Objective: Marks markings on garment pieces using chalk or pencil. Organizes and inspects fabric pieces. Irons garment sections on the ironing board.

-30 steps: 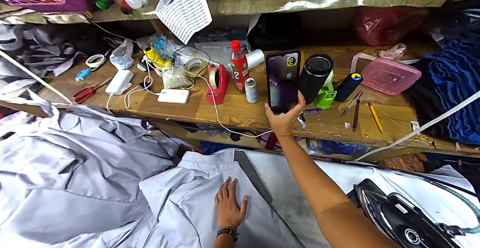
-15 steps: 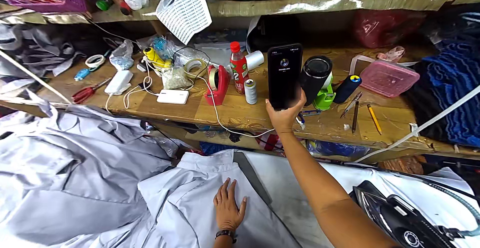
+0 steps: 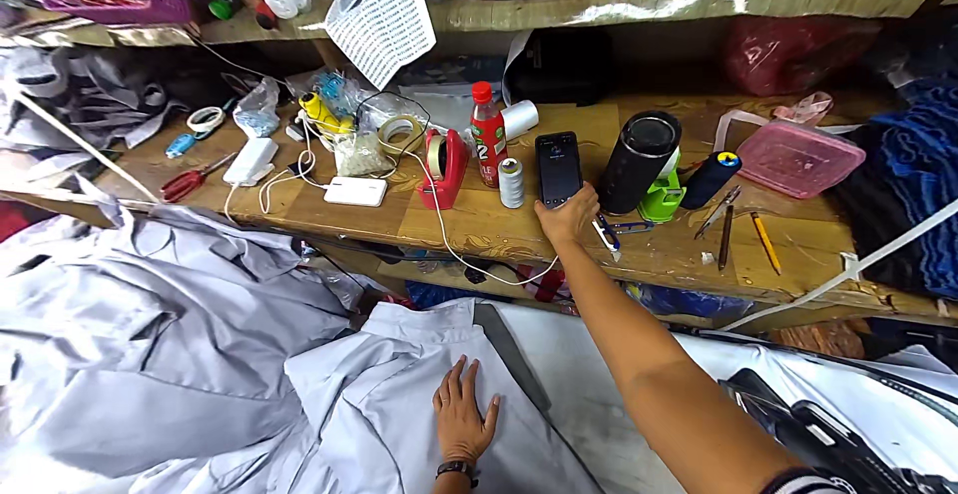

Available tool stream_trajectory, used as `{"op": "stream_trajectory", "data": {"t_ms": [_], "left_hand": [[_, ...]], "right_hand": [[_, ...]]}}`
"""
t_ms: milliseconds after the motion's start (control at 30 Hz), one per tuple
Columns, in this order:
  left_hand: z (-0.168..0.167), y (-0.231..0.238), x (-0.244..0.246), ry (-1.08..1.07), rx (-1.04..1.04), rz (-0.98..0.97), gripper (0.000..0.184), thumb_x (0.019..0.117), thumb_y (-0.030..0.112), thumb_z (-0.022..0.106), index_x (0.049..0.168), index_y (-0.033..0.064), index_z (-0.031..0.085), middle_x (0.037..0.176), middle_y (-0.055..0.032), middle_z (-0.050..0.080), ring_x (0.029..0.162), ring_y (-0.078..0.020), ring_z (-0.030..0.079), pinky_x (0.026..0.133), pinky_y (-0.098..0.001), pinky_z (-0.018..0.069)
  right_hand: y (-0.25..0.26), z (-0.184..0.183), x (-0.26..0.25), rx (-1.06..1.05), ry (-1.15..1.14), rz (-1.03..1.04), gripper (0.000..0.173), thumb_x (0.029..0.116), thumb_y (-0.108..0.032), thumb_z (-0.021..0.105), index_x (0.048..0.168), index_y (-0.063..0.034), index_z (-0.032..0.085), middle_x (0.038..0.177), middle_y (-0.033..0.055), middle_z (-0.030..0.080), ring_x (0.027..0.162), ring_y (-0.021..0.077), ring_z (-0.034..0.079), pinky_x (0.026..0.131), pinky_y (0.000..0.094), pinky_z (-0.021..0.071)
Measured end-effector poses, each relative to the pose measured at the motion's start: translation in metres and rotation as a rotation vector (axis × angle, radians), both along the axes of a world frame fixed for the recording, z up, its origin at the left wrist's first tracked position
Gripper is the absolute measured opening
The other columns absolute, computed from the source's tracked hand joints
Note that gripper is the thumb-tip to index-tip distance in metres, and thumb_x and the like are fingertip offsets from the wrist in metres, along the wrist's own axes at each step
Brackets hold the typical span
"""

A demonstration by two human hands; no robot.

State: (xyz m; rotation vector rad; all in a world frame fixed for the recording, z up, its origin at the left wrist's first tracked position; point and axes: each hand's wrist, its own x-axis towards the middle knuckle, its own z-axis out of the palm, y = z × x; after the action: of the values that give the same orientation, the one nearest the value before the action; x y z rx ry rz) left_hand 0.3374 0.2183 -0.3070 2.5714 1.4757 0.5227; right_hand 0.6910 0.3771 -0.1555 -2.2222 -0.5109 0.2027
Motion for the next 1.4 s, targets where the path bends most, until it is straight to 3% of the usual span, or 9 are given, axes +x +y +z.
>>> {"op": "stream_trajectory", "data": {"t_ms": [467,633,733,867,1000,1100,1233,1300,1400], "left_hand": [[-0.002,-0.001,-0.001,0.006,0.009,0.002,0.083,0.0904,0.073,0.026,0.142,0.0180,0.061,0.150,-0.0135,0.055,0.134,-0.0357,0.054,0.108,-0.0562,0.0375],[-0.002,-0.001,0.000,0.000,0.016,0.004,0.084,0.0907,0.074,0.025,0.142,0.0180,0.061,0.150,-0.0132,0.055,0.134,-0.0355,0.054,0.108,-0.0561,0.0375],[-0.002,-0.001,0.000,0.000,0.012,0.002,0.084,0.0904,0.074,0.025,0.142,0.0179,0.061,0.151,-0.0135,0.055,0.134,-0.0358,0.054,0.108,-0.0559,0.0371],[0.000,-0.001,0.000,-0.001,0.009,-0.001,0.084,0.0904,0.073,0.026,0.141,0.0177,0.062,0.150,-0.0141,0.055,0.134,-0.0361,0.054,0.108,-0.0569,0.0368],[0.001,-0.001,0.000,-0.009,-0.013,-0.010,0.085,0.0899,0.074,0.027,0.142,0.0165,0.061,0.150,-0.0150,0.055,0.134,-0.0384,0.054,0.108,-0.0595,0.0371],[0.000,0.000,0.000,-0.010,-0.015,-0.014,0.084,0.0901,0.072,0.027,0.142,0.0162,0.061,0.151,-0.0151,0.054,0.135,-0.0384,0.053,0.109,-0.0593,0.0363],[0.003,0.000,0.000,-0.011,-0.022,-0.022,0.079,0.0917,0.065,0.027,0.142,0.0147,0.060,0.151,-0.0159,0.054,0.135,-0.0396,0.053,0.107,-0.0604,0.0372],[0.005,0.000,0.001,-0.002,-0.045,-0.022,0.073,0.0927,0.058,0.029,0.143,0.0141,0.060,0.152,-0.0162,0.053,0.136,-0.0408,0.052,0.107,-0.0616,0.0371],[0.005,0.001,0.001,0.000,-0.055,-0.020,0.067,0.0952,0.051,0.031,0.144,0.0146,0.059,0.154,-0.0154,0.051,0.138,-0.0405,0.050,0.108,-0.0616,0.0360]], "right_hand": [[0.022,-0.001,0.012,-0.328,-0.007,0.067,0.099,0.0713,-0.056,0.087,0.139,0.0053,0.050,0.148,0.0263,0.044,0.139,0.0424,0.042,0.107,0.0537,0.0420],[-0.001,0.002,0.007,-0.258,-0.028,0.184,0.107,0.0824,-0.058,0.080,0.156,0.0042,0.034,0.152,0.0304,0.040,0.141,0.0473,0.039,0.111,0.0572,0.0392],[-0.032,-0.002,-0.012,-0.113,-0.124,0.237,0.087,0.0909,-0.041,0.074,0.158,-0.0019,0.035,0.151,0.0316,0.042,0.137,0.0506,0.041,0.109,0.0617,0.0377],[-0.074,-0.030,-0.031,0.053,-0.287,0.255,0.057,0.0921,-0.026,0.070,0.143,-0.0057,0.054,0.145,0.0274,0.047,0.128,0.0492,0.047,0.097,0.0644,0.0428],[-0.112,-0.044,-0.044,0.098,-0.317,0.307,0.044,0.0946,-0.024,0.063,0.134,-0.0041,0.063,0.141,0.0253,0.052,0.126,0.0486,0.050,0.098,0.0652,0.0435],[-0.151,-0.054,-0.085,0.025,-0.323,0.509,0.044,0.0962,-0.027,0.060,0.134,-0.0049,0.066,0.141,0.0229,0.058,0.128,0.0454,0.054,0.101,0.0650,0.0427],[-0.208,-0.075,-0.176,-0.055,-0.259,0.865,0.061,0.1024,-0.038,0.046,0.154,-0.0056,0.047,0.162,0.0149,0.042,0.152,0.0386,0.034,0.118,0.0673,0.0282],[-0.231,-0.109,-0.205,-0.101,-0.290,0.953,0.071,0.1050,-0.051,0.035,0.158,-0.0041,0.039,0.166,0.0132,0.035,0.156,0.0331,0.029,0.122,0.0658,0.0219],[-0.255,-0.146,-0.210,-0.171,-0.359,0.983,0.075,0.1045,-0.057,0.033,0.160,-0.0076,0.037,0.168,0.0097,0.032,0.157,0.0297,0.027,0.122,0.0667,0.0203]]}}
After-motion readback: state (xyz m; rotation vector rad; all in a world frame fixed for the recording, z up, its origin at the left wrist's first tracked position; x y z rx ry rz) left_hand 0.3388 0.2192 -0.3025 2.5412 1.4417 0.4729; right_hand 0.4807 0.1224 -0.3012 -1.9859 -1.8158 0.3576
